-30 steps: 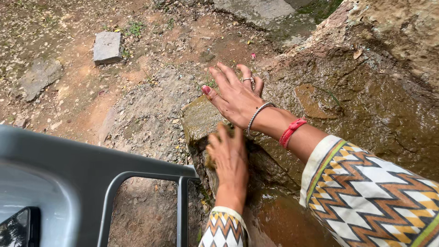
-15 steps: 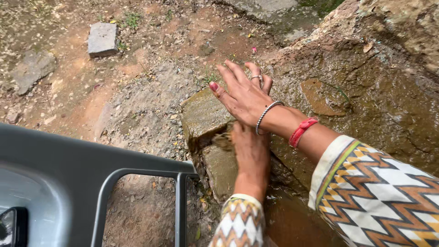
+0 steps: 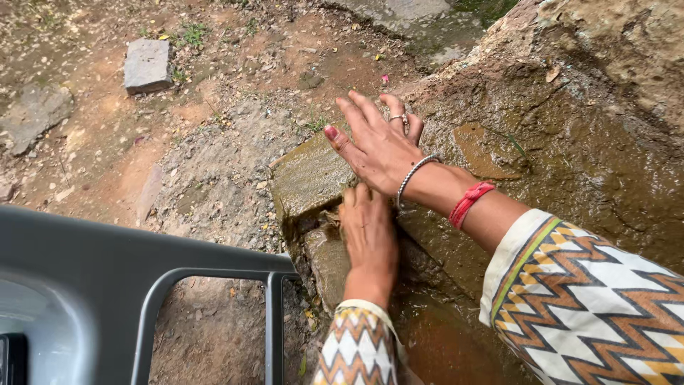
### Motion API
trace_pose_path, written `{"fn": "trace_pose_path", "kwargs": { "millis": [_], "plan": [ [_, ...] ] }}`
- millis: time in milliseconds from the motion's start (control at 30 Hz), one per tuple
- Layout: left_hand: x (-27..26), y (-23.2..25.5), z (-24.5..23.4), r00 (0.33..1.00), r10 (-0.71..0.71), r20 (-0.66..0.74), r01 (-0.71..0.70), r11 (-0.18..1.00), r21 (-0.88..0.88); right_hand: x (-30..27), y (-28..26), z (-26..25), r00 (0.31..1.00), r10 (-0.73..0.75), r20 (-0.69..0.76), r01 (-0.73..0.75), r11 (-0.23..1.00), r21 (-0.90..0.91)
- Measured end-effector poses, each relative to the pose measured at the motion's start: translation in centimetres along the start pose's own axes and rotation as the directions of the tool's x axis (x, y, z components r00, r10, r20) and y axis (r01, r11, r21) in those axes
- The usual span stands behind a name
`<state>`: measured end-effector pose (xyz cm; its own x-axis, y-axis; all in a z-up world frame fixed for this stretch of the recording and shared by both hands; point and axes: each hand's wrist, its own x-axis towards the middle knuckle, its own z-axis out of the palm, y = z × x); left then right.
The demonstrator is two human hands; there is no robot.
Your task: The person applies a mud and dung mixture to the base of a wall and the surrounding floor area by hand, spreading it evenly across the stone and dirt surfaces.
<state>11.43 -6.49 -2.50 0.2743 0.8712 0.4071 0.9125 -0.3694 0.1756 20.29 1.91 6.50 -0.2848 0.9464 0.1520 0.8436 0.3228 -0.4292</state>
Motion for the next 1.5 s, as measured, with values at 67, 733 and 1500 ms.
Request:
{"fn": "trace_pose_path", "kwargs": {
  "millis": [67, 733, 1500],
  "plan": [
    [-1.3, -3.0, -0.8, 0.994, 0.107, 0.017, -0.106, 0.994, -0.039, -0.3, -0.5, 0.2, 0.999, 0.0, 0.032, 0.0, 1.0, -0.001],
    [-3.9, -6.3, -4.5, 0.923, -0.274, 0.271, 0.239, 0.959, 0.156, -2.9, -0.7, 0.3, 0.998, -0.047, 0.046, 0.05, 0.995, -0.086],
    [-17.7, 3.3, -6.5, 0.944, 0.271, 0.186, -0.209, 0.932, -0.297, -4.1, -2.3, -0.2, 0.993, -0.009, 0.121, 0.039, 0.969, -0.243]
  ]
}}
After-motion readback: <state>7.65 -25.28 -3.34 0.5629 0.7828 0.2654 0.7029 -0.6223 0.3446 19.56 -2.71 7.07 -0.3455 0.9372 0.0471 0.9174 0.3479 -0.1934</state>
